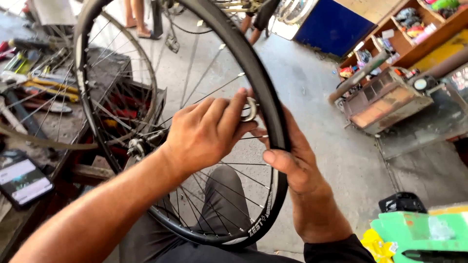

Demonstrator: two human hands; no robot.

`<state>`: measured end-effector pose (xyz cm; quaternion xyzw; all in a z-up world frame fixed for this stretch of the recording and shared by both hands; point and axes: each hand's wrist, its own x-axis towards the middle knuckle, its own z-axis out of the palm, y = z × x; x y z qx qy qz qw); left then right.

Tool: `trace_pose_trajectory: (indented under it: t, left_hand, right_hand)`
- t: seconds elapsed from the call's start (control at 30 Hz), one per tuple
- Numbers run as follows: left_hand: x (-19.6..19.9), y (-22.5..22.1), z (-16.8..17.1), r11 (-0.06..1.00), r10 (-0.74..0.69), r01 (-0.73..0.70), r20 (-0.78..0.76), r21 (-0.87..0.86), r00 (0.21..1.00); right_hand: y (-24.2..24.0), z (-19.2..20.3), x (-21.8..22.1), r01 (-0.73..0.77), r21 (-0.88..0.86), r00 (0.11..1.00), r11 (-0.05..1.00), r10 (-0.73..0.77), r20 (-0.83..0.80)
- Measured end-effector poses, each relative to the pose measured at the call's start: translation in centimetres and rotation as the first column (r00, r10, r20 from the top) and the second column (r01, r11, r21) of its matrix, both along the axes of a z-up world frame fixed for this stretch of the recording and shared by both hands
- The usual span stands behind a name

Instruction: A person is truing a bicycle wheel by adjusting the tension of the spokes using a spoke wrench.

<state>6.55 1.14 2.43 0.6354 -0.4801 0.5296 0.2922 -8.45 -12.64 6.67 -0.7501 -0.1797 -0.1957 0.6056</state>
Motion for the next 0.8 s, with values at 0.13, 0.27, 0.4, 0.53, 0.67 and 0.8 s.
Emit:
trace_pose_trajectory:
  t: [0.13, 0.27, 0.4, 0.53, 0.67, 0.8]
  left_hand:
    - [0.3, 0.4, 0.2, 0.999, -0.024, 0.022, 0.042, 0.040, 0.999]
    - [0.1, 0.8, 0.6, 0.992, -0.013, 0.009, 0.026, 0.128, 1.000]
    - [-1.1, 1.7, 3.5, 0.963, 0.109, -0.131, 0.106, 0.236, 0.988]
    - [-1.4, 1.8, 5.3, 0.898, 0.122, -0.124, 0.033, 0.423, 0.992]
    - [1.4, 1.7, 7.6, 0.610, 0.159, 0.101, -0.247, 0.786, 0.956]
    - [1.9, 2.6, 5.2, 0.747, -0.398, 0.602, -0.537, 0.281, 0.744]
  right_hand:
    - [-0.2, 0.3, -0.1, -0.052, -0.047, 0.999, 0.998, 0.052, -0.013]
    - [-0.9, 0.0, -0.1, -0.012, -0.080, 0.999, 0.997, 0.009, -0.038]
    - [-1.9, -1.2, 0.1, -0.034, -0.121, 0.998, 0.992, 0.039, 0.038]
    - [-2.3, -2.1, -0.2, -0.053, -0.093, 0.997, 0.994, 0.058, 0.047]
    - [-2.0, -1.5, 0.1, -0.122, -0.102, 0.988, 0.987, 0.131, 0.086]
    - [-1.3, 0.3, 0.8, -0.159, -0.013, 0.987, 0.987, 0.159, -0.021]
